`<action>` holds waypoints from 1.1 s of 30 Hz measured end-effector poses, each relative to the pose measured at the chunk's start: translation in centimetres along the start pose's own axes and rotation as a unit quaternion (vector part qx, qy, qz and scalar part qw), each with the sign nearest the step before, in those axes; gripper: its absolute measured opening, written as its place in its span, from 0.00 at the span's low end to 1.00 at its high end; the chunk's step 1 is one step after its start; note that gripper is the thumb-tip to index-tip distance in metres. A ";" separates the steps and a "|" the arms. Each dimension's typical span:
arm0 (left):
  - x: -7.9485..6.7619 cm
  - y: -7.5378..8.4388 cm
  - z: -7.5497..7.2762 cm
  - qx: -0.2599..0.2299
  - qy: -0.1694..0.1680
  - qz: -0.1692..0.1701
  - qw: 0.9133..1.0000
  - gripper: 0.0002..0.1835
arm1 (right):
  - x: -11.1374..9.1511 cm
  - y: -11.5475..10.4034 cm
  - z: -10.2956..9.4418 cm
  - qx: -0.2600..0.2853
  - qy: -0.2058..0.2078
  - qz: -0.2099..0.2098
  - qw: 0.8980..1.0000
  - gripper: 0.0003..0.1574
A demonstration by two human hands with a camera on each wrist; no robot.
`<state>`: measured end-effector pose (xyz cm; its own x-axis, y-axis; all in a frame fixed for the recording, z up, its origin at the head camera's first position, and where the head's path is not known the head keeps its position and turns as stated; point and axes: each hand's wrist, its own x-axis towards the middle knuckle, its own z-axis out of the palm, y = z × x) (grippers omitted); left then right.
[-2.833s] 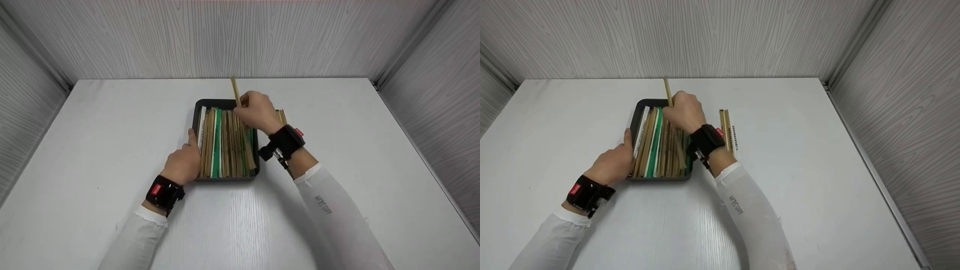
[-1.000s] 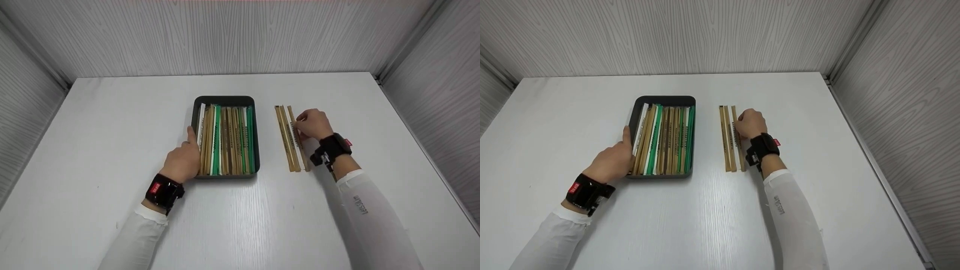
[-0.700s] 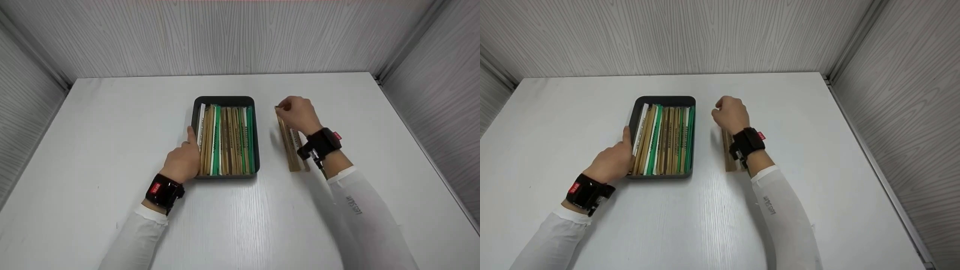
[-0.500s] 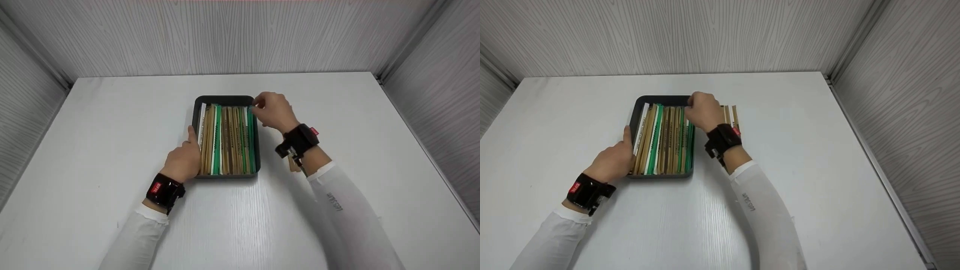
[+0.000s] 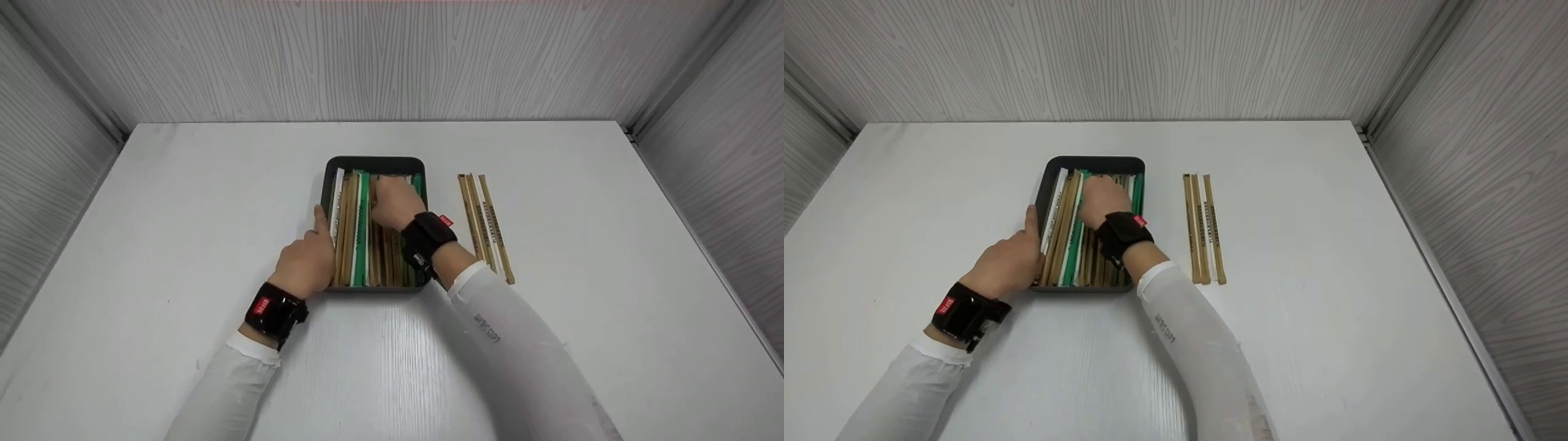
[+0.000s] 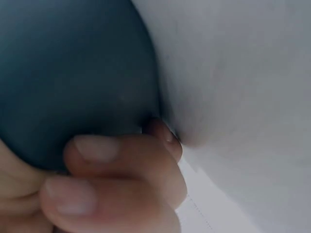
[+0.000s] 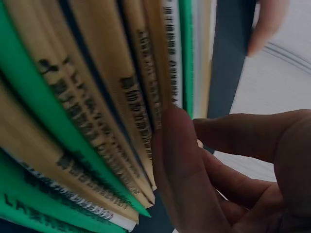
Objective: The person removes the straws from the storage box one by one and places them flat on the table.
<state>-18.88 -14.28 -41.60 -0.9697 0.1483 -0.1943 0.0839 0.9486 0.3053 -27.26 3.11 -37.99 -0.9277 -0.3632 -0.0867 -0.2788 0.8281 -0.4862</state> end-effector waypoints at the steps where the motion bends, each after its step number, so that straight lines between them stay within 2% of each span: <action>1: 0.0 0.0 0.0 -0.001 -0.001 -0.001 1.000 0.48 | 0.0 0.1 0.2 -0.009 -0.001 0.005 1.000 0.28; 10: -0.2 0.0 0.0 0.002 0.009 0.006 1.000 0.47 | 0.0 0.4 1.0 -0.054 -0.001 0.004 0.999 0.30; 14: -0.2 0.0 0.0 -0.001 0.010 0.004 1.000 0.46 | 0.1 0.2 1.2 -0.050 0.006 -0.002 0.999 0.29; 18: -0.1 0.0 0.0 -0.005 0.008 0.001 1.000 0.46 | 0.3 0.5 1.3 -0.035 0.019 0.000 0.999 0.28; 25: -0.1 0.1 0.0 -0.003 0.007 0.006 1.000 0.46 | 0.4 1.1 1.3 0.007 0.016 0.027 0.999 0.23; 31: 0.0 0.0 0.1 -0.004 0.007 0.003 1.000 0.45 | 0.0 1.3 0.5 0.051 0.011 0.039 0.998 0.26; 32: 0.0 0.0 0.1 -0.005 0.006 0.002 1.000 0.45 | -0.1 1.3 0.3 0.057 0.013 0.039 0.997 0.25; 33: 0.0 0.0 0.2 -0.006 0.005 0.001 1.000 0.44 | -0.3 1.2 0.0 0.068 0.018 0.039 0.997 0.18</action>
<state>-18.86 -14.24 -41.74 -0.9716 0.1473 -0.1850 0.0831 0.9450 0.3163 -27.35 4.23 -38.59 -0.9539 -0.2833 -0.0994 -0.1717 0.7863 -0.5935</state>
